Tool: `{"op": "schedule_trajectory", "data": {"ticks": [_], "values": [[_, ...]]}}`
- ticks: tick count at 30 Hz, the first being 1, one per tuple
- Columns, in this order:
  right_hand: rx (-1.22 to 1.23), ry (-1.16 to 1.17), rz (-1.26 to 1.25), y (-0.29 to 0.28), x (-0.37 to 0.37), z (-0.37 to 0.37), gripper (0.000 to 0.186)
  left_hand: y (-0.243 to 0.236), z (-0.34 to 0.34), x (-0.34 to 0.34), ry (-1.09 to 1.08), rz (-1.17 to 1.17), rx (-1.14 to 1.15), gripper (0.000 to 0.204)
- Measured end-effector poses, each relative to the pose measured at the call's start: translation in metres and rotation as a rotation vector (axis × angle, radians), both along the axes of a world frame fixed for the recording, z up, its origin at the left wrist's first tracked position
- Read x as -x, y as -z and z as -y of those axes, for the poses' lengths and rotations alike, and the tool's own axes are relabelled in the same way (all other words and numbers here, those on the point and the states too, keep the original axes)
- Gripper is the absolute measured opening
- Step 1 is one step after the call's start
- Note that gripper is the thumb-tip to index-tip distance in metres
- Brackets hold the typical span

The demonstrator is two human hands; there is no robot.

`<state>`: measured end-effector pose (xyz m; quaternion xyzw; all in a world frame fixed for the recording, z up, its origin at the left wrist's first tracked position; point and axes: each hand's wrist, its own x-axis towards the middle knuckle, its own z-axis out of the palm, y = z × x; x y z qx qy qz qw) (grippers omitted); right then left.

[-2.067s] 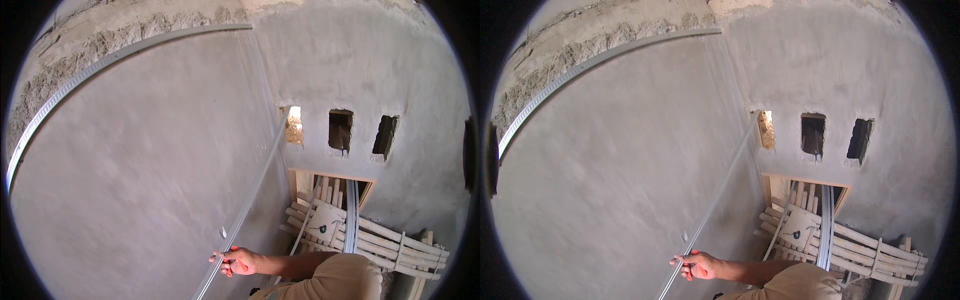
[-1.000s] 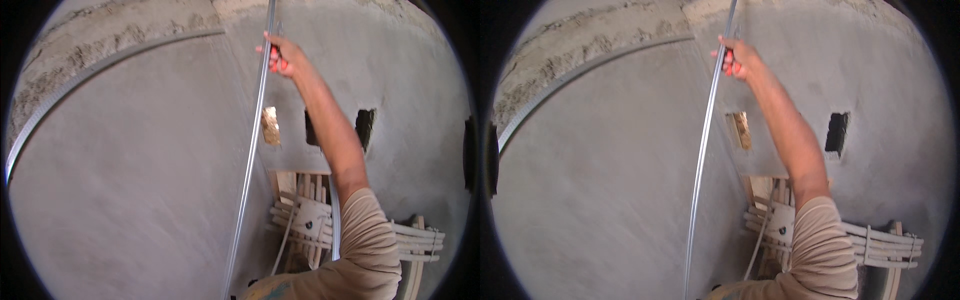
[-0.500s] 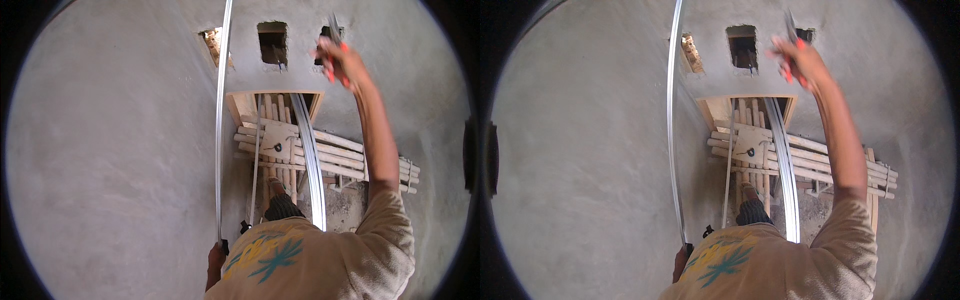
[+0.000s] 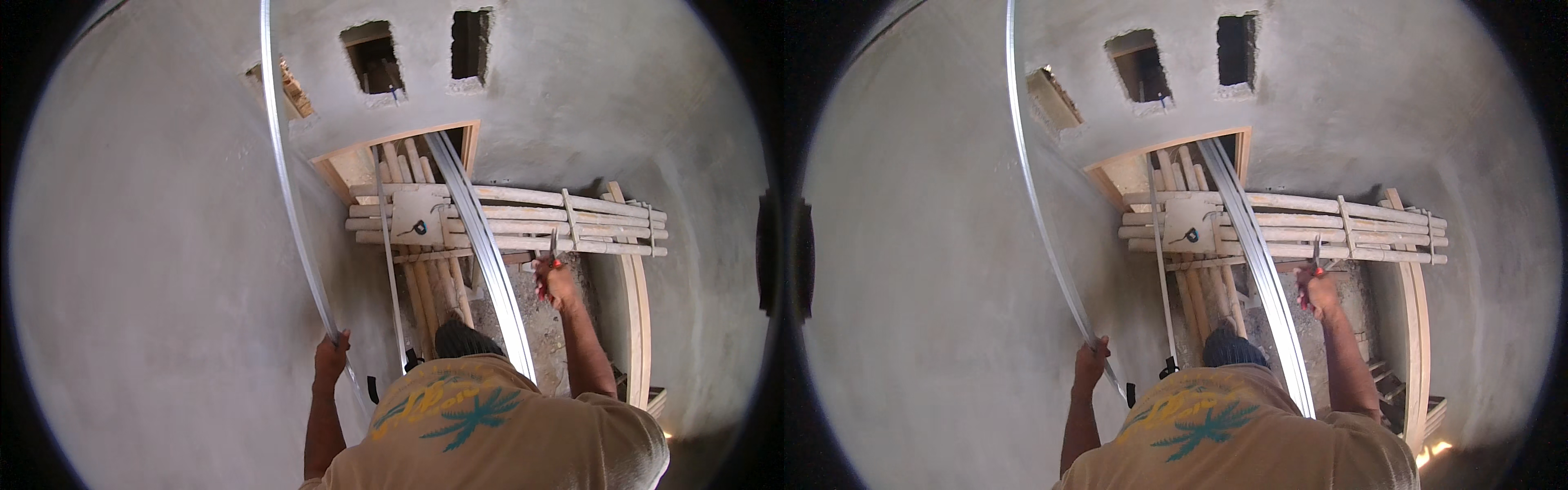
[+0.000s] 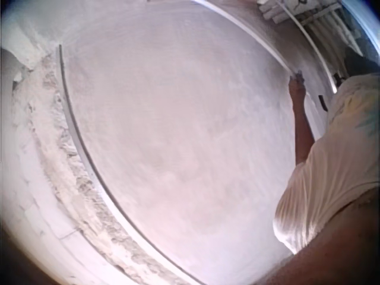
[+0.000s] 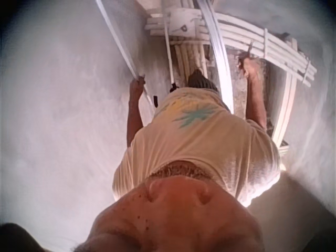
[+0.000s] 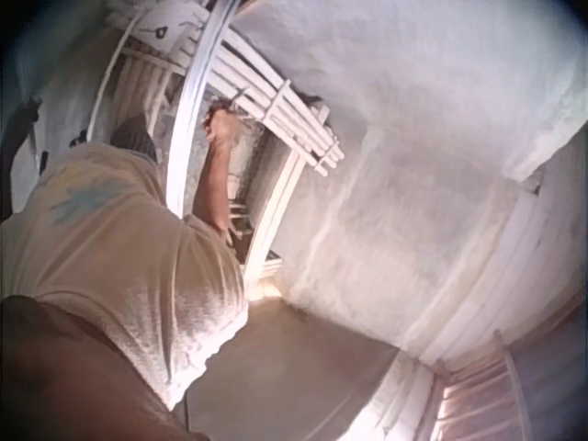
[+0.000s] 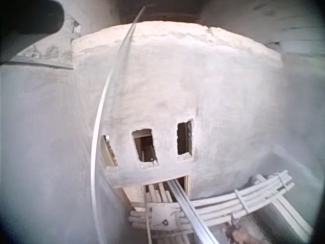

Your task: The person measures a metal track with a tape measure, marks it with a pencil, and cuts through it using metal shears.

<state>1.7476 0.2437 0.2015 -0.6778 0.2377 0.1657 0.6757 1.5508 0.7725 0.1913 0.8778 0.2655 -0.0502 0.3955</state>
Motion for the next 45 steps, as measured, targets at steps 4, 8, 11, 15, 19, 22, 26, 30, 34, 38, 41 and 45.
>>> {"op": "schedule_trajectory", "data": {"ticks": [4, 8, 11, 15, 19, 22, 26, 30, 34, 38, 41, 45], "values": [[0.024, 0.020, -0.011, 0.013, -0.010, -0.007, 0.030, -0.021, -0.003, -0.062, 0.041, 0.069, 0.030, 0.045], [0.114, -0.044, 0.012, 0.015, -0.018, -0.011, 0.036, -0.039, -0.004, -0.113, 0.084, 0.147, 0.012, 0.044], [0.143, -0.074, -0.011, 0.012, -0.029, -0.011, 0.038, -0.053, -0.012, -0.152, 0.121, 0.210, -0.028, 0.046], [0.183, -0.083, 0.007, 0.010, -0.037, -0.013, 0.040, -0.066, -0.025, -0.195, 0.123, 0.342, -0.036, 0.049], [0.246, -0.162, 0.010, 0.008, -0.048, -0.004, 0.045, -0.082, -0.031, -0.241, 0.115, 0.371, -0.059, 0.051], [0.317, -0.228, 0.045, 0.011, -0.048, 0.007, 0.046, -0.098, -0.025, -0.271, 0.154, 0.415, -0.092, 0.050], [0.435, -0.220, 0.124, 0.024, -0.033, 0.019, 0.047, -0.110, -0.008, -0.316, 0.176, 0.374, -0.099, 0.052], [0.518, -0.196, 0.147, 0.039, -0.008, 0.023, 0.047, -0.108, 0.004, -0.372, 0.238, 0.427, 0.000, 0.048], [0.507, -0.146, 0.078, 0.037, 0.013, 0.025, 0.047, -0.102, 0.018, -0.435, 0.336, 0.462, 0.005, 0.050], [0.537, -0.041, 0.009, 0.025, 0.031, 0.022, 0.049, -0.108, 0.045, -0.504, 0.320, 0.517, 0.131, 0.048], [0.531, 0.050, -0.007, 0.019, 0.038, 0.018, 0.048, -0.122, 0.063, -0.550, 0.342, 0.508, 0.213, 0.048], [0.538, 0.144, 0.015, 0.013, 0.039, 0.008, 0.040, -0.144, 0.093, -0.593, 0.449, 0.567, 0.321, 0.047]]}}
